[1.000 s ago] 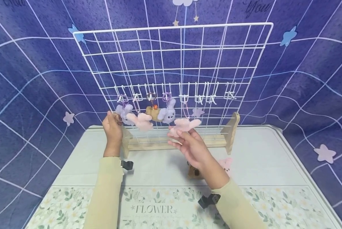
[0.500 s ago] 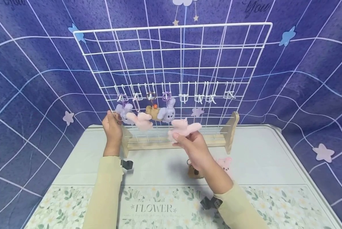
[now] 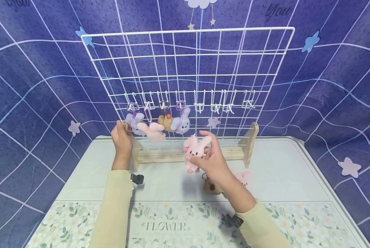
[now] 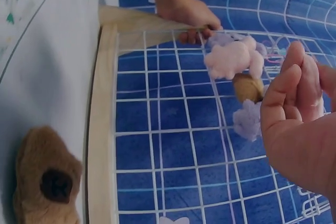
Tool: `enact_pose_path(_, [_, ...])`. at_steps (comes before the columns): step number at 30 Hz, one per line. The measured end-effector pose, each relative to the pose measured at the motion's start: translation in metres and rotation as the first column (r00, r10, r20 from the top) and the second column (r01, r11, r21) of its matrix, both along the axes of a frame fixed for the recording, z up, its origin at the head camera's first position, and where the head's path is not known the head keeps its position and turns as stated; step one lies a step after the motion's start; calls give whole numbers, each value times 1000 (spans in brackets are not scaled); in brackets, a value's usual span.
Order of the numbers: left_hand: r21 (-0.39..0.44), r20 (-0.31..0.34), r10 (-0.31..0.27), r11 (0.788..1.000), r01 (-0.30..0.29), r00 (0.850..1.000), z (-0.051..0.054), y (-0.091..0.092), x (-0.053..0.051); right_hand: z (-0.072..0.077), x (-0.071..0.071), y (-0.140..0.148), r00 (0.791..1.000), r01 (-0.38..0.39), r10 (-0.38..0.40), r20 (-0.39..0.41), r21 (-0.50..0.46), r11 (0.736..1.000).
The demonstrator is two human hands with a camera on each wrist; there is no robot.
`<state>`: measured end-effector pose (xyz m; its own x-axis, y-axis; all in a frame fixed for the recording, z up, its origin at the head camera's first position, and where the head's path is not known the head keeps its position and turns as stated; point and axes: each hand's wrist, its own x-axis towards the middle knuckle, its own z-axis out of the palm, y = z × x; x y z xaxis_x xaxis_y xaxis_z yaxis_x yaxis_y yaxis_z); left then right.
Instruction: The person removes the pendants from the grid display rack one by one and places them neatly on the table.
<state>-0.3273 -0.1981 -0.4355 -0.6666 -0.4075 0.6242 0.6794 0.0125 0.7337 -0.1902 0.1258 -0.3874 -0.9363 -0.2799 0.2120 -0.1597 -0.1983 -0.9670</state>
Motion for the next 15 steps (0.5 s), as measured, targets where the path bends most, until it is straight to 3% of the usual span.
enact_pose_path(8, [42, 8, -24, 999, 24, 1000, -1, 1, 0, -11, -2, 4, 995, -75, 78, -59, 45, 996])
enact_pose_path(11, [42, 9, -27, 999, 27, 1000, -1, 1, 0, -13, -4, 5, 996, -64, 68, -63, 62, 996])
enact_pose_path(15, [39, -1, -27, 999, 27, 1000, -1, 1, -1, -14, -5, 6, 999, -18, 24, -35, 156, 988])
